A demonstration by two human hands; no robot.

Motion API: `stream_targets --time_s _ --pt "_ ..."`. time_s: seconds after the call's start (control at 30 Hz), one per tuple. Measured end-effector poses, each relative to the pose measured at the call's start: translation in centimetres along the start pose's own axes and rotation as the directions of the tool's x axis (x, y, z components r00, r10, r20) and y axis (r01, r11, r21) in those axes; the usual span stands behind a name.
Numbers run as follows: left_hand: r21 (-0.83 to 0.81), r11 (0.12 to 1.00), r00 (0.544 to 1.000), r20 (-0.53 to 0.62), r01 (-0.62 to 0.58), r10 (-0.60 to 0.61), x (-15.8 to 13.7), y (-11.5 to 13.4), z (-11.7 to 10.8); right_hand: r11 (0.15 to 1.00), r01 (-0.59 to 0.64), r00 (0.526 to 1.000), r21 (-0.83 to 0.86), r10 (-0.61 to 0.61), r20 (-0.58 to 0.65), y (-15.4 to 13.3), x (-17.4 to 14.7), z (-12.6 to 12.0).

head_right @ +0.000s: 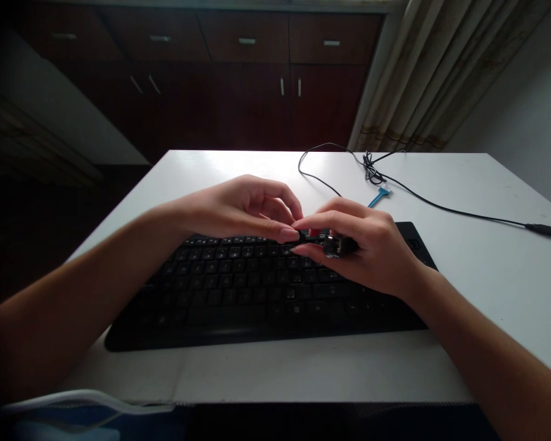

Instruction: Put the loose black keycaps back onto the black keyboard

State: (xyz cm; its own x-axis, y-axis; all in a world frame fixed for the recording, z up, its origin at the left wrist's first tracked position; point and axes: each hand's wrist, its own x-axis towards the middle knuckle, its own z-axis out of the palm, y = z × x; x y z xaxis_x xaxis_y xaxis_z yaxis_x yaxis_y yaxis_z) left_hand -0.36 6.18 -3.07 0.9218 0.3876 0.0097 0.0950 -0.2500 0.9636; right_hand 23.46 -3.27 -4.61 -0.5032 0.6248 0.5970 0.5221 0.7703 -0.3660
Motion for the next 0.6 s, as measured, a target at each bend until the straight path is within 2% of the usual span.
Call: stream_targets --time_s 0.43,0.6 --pt "0.067 0.998 1.0 -0.002 0.007 -0.007 -0.03 -0.05 -0.03 1.0 0.007 1.0 -0.019 -0.007 0.006 0.24 -0.18 0.04" --pt "0.037 0.999 1.0 0.003 0.021 -0.021 -0.02 -0.22 -0.21 1.0 -0.002 1.0 0.0 0.002 0.019 0.16 -0.19 0.12"
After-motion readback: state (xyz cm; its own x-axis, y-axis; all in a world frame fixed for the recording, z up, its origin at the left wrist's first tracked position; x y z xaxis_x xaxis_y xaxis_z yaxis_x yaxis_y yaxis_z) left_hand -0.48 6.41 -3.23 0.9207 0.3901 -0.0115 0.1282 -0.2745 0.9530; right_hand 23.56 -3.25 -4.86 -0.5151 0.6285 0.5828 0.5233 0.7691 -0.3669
